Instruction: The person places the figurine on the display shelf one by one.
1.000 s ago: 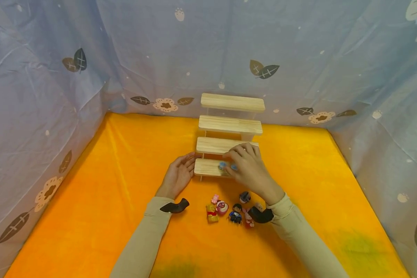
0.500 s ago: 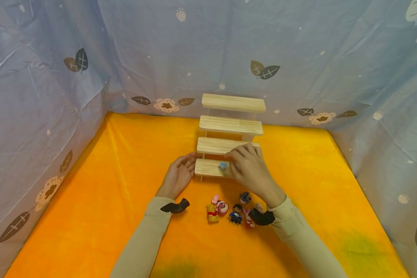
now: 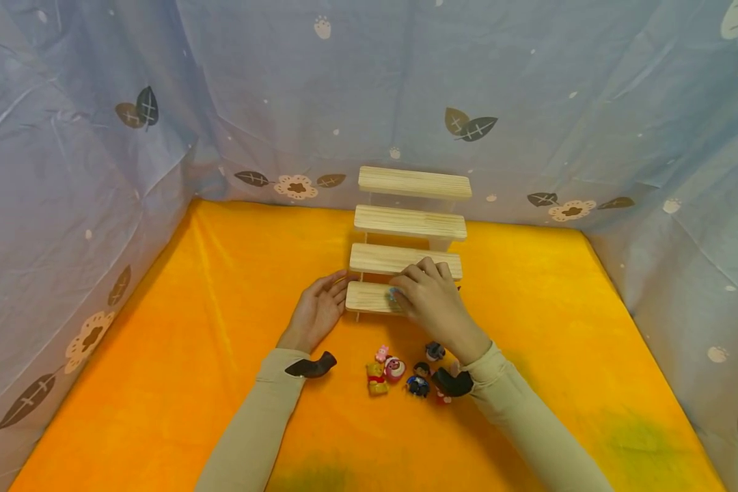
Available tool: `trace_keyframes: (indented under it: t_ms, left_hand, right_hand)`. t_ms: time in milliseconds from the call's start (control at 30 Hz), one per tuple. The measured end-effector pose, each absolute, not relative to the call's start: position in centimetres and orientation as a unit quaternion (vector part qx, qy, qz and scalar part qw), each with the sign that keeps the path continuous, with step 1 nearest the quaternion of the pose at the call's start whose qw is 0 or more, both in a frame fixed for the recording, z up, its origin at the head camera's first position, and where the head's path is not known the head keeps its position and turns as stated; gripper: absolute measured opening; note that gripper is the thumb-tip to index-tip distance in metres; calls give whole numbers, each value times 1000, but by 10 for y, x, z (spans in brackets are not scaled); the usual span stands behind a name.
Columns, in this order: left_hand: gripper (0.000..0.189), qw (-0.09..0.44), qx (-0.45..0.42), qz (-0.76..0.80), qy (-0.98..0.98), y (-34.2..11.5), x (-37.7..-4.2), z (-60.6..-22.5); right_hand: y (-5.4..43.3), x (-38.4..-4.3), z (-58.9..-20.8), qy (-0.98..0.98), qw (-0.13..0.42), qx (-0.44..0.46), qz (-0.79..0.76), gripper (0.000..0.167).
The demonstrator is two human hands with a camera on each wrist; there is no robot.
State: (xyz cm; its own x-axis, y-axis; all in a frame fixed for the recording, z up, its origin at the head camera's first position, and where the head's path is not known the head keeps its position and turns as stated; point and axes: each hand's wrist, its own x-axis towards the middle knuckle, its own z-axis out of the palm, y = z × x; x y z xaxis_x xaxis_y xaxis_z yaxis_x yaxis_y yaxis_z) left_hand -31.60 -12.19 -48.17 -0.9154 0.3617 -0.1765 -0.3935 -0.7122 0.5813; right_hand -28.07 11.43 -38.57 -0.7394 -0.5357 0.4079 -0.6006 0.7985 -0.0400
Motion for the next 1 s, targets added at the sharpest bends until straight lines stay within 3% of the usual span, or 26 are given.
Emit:
trace_keyframes:
  t_ms: [667,1000]
  left_hand:
    - [35,202,-27,926,317,-120,-318,-482]
    - [32,199,-24,923,327,-120,-317,-482]
  right_hand:
    - [115,-283,-392,-932,170,310,74,16]
    - [116,-282,-392,-931,187,307,64,29]
